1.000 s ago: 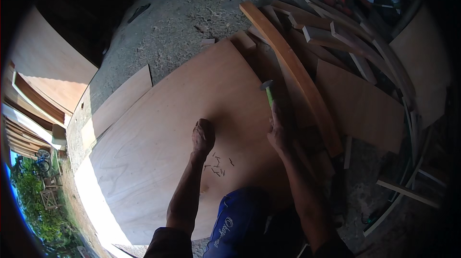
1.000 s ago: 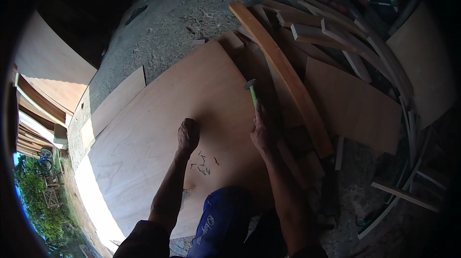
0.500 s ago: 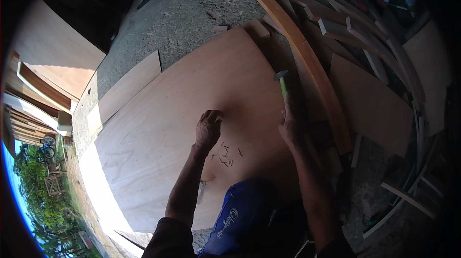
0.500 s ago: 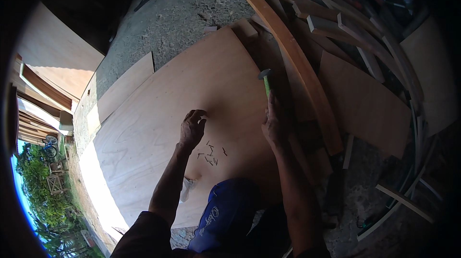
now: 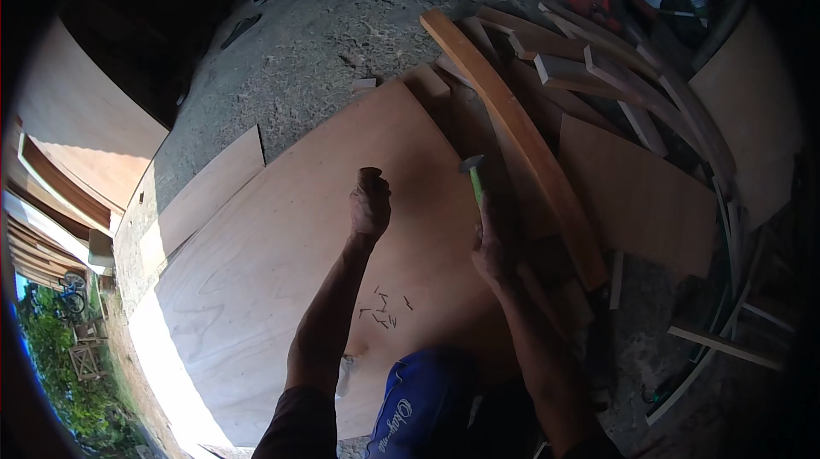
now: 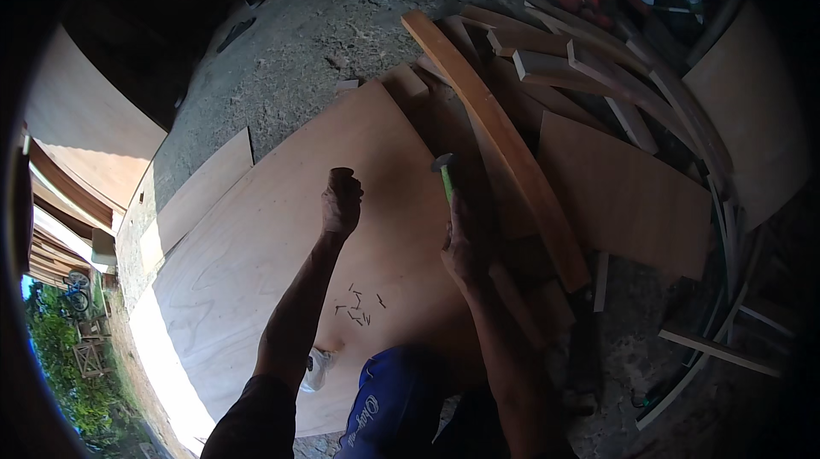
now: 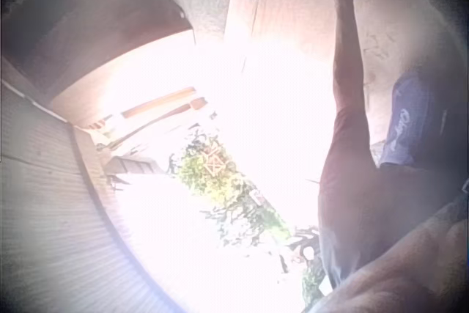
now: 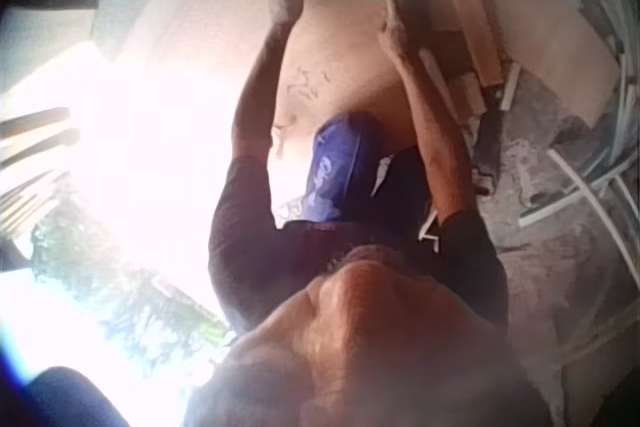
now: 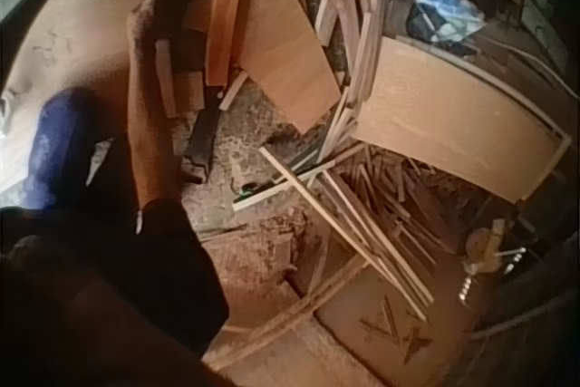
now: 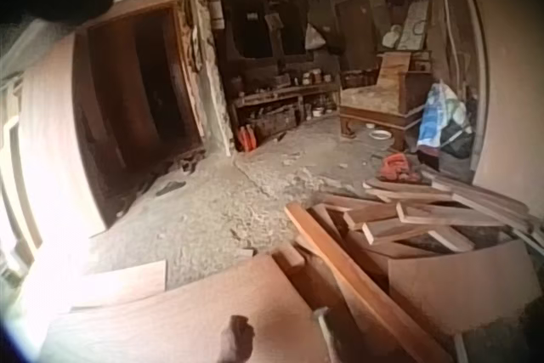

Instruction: The person hammers nails into a wooden frame to attach a large plywood sheet. They then move the assembled piece and position another sheet on the floor, continuing to hammer nails along the edges to secure the wood pieces together.

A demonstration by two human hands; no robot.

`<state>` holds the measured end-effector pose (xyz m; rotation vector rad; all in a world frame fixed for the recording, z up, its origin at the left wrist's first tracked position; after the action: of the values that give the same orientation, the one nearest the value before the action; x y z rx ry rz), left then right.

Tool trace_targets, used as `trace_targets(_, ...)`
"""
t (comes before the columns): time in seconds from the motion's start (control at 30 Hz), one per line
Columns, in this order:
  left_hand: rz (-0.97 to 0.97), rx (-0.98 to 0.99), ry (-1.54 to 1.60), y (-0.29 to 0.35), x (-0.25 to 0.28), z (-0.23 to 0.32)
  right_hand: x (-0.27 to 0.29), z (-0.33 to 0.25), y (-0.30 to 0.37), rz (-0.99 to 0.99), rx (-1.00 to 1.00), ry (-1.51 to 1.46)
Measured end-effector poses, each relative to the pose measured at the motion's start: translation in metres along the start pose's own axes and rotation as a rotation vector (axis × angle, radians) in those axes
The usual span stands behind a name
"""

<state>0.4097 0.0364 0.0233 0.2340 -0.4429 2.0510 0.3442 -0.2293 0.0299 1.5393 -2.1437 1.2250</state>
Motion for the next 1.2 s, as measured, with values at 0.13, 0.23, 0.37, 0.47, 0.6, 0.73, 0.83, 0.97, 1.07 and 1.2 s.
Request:
trace_targets(0.13,0.05,0.098,-0.006,-0.056,-0.07,-0.006,-0.009,0.014,0.003,-0.054,-0.32,-0.234)
trace_targets(0.23,0.23,-0.11,-0.074,-0.08,-0.11,-0.011,-0.014,0.016,0.002,-0.095,-0.617,-0.544)
trace_targets(0.37,0.387,-0.256,-0.246,-0.081,-0.134,-0.016,0.001,-0.001,-0.003,0.018,0.063,0.113)
trace_targets(0.47,0.315,-0.199,-0.259,-0.078,-0.136,-0.016,0.008,-0.008,-0.01,0.011,0.036,0.034)
trace_targets(0.6,0.231,-0.179,-0.322,-0.08,-0.134,-0.012,-0.004,-0.009,-0.036,-0.13,-0.22,-0.151)
trace_targets(0.73,0.244,-0.229,-0.355,-0.081,-0.134,-0.007,-0.027,-0.01,-0.08,-0.127,-0.338,-0.567)
trace_targets(0.83,0.221,-0.232,-0.356,-0.078,-0.133,-0.005,-0.042,-0.011,-0.11,-0.184,-0.222,-0.361)
trace_targets(0.97,0.201,-0.211,-0.353,-0.076,-0.13,-0.001,-0.042,-0.018,-0.122,-0.267,-0.072,-0.186)
trace_targets(1.07,0.189,-0.191,-0.361,-0.076,-0.13,0.001,-0.039,-0.022,-0.125,-0.282,-0.052,-0.125)
trace_targets(1.2,0.178,-0.199,-0.38,-0.076,-0.13,-0.001,-0.041,-0.02,-0.125,-0.433,-0.217,-0.143)
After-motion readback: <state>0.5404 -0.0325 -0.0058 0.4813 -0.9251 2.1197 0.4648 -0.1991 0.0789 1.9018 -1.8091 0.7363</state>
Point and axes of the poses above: each hand's wrist, its own y-axis away from the middle knuckle, its own x-axis out of the back of the hand, z = x × y, the point moved 2 cm from there along -y, towards the middle knuckle, and after that the axes turned 15 degrees about z, right-handed, at the moved point
